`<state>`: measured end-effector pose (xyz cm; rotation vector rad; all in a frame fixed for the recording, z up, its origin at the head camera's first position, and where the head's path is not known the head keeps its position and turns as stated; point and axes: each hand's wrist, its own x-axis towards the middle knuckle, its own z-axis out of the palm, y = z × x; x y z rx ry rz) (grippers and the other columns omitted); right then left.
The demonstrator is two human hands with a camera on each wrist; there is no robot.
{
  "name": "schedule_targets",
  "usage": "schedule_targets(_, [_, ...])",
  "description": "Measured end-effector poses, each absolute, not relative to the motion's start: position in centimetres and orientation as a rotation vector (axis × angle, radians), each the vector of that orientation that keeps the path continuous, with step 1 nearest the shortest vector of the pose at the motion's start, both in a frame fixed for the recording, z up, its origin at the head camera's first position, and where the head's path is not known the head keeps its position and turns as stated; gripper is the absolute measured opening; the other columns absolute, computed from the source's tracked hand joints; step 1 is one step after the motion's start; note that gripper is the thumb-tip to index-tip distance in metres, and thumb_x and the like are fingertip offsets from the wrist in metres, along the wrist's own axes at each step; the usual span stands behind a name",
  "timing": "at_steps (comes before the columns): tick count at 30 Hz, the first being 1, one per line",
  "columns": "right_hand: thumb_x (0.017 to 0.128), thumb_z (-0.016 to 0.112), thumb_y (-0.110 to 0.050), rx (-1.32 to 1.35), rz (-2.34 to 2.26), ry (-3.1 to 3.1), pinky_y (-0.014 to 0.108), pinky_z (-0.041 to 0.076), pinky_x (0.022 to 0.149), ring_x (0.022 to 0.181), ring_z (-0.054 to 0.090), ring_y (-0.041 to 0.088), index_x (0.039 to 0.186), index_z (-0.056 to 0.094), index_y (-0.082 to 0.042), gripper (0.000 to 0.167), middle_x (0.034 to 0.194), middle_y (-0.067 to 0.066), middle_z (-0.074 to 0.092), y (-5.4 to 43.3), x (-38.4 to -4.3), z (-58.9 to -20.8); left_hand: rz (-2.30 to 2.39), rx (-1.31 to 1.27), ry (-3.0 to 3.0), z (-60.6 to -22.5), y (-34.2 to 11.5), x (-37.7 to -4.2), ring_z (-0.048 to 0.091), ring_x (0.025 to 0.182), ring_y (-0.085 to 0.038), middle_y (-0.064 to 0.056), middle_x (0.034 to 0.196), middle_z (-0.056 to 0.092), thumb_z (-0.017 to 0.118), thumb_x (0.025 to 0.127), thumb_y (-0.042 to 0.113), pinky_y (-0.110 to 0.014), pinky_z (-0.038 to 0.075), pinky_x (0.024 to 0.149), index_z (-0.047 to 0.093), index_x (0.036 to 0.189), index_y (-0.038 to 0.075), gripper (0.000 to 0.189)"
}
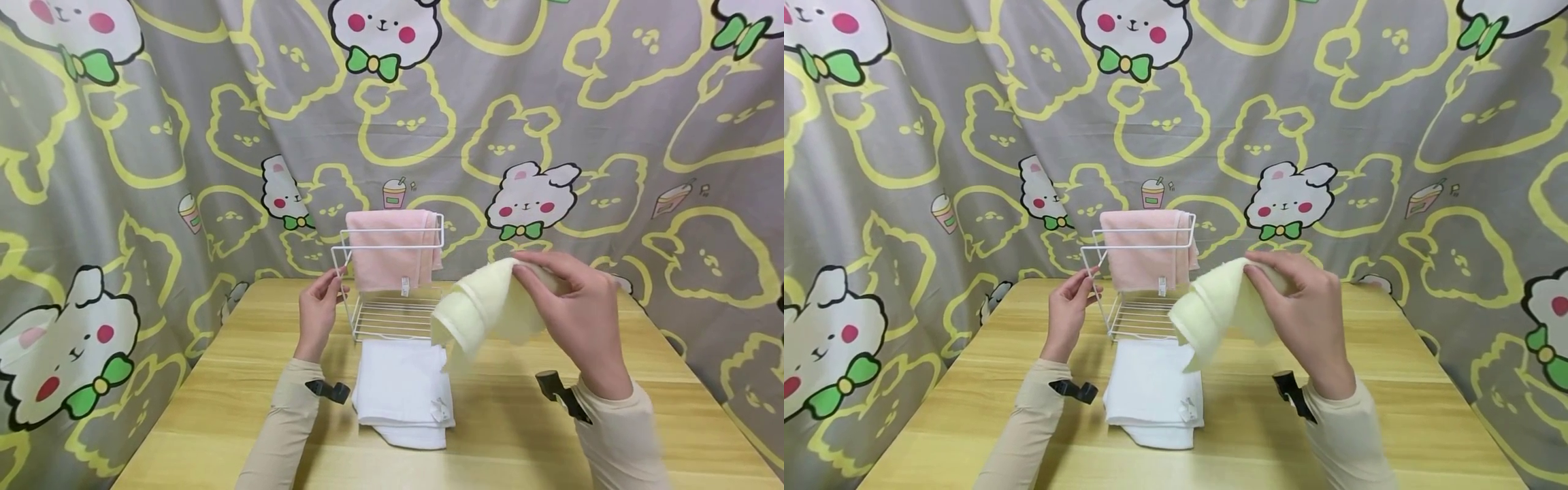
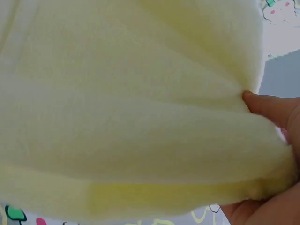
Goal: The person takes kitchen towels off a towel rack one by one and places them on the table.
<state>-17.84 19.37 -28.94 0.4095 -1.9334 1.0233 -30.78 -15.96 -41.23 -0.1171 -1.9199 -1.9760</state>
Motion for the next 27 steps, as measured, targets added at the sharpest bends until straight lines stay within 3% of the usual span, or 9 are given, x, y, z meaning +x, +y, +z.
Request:
schedule_targets(7, [0.079, 0.086, 0.002, 0.486, 0.918, -2.017, 0.004, 0.045, 0.072, 0.09, 0.063, -0.017, 0.102, 0.082, -0.014, 0.028, 0.094, 0.006, 0.08, 21.0, -17.0, -30.7, -1.974, -0.085, -1.925, -41.2, -15.9, -30.7, 0.071, 0.095, -0.024, -0.012, 0.129, 0.07, 0.062, 0.104, 0.014, -0.026, 0.063, 0.084, 0.071, 0.128, 0.007, 0.027])
schedule_targets(12, [0.078, 0.086, 0.002, 0.514, 0.874, -2.073, 0.002, 0.047, 0.083, 0.096, 0.062, -0.019, 0.101, 0.082, -0.015, 0.029, 0.093, 0.002, 0.08, 21.9, -16.2, -31.9, -1.973, -0.086, -1.932, -41.3, -15.9, -30.8, 0.071, 0.097, -0.027, -0.013, 0.131, 0.069, 0.062, 0.104, 0.015, -0.026, 0.063, 0.085, 0.07, 0.129, 0.007, 0.028])
schedule_targets(14, [0.077, 0.087, 0.002, 0.523, 0.857, -2.094, 0.002, 0.047, 0.084, 0.096, 0.062, -0.019, 0.1, 0.082, -0.016, 0.029, 0.094, 0.0, 0.08, 22.2, -15.9, -32.4, -1.977, -0.094, -1.928, -41.3, -15.9, -30.8, 0.071, 0.097, -0.028, -0.016, 0.132, 0.068, 0.062, 0.104, 0.015, -0.027, 0.063, 0.086, 0.069, 0.13, 0.006, 0.029])
schedule_targets(21, [0.078, 0.087, -0.001, 0.567, 0.847, -2.192, 0.002, 0.05, 0.079, 0.093, 0.065, -0.015, 0.1, 0.081, -0.021, 0.031, 0.095, -0.01, 0.078, 22.5, -15.0, -33.6, -1.969, -0.107, -1.918, -41.3, -15.9, -30.6, 0.07, 0.089, -0.012, -0.015, 0.132, 0.069, 0.061, 0.104, 0.014, -0.027, 0.063, 0.086, 0.069, 0.13, 0.006, 0.028])
schedule_targets(27, [0.084, 0.084, -0.008, 0.6, 0.95, -2.325, 0.008, 0.056, 0.07, 0.093, 0.068, -0.008, 0.1, 0.08, -0.027, 0.025, 0.096, -0.011, 0.078, 22.6, -13.9, -33.3, -1.97, -0.107, -1.932, -41.2, -15.9, -30.7, 0.071, 0.09, -0.014, -0.017, 0.133, 0.068, 0.061, 0.104, 0.014, -0.027, 0.063, 0.086, 0.069, 0.131, 0.006, 0.029])
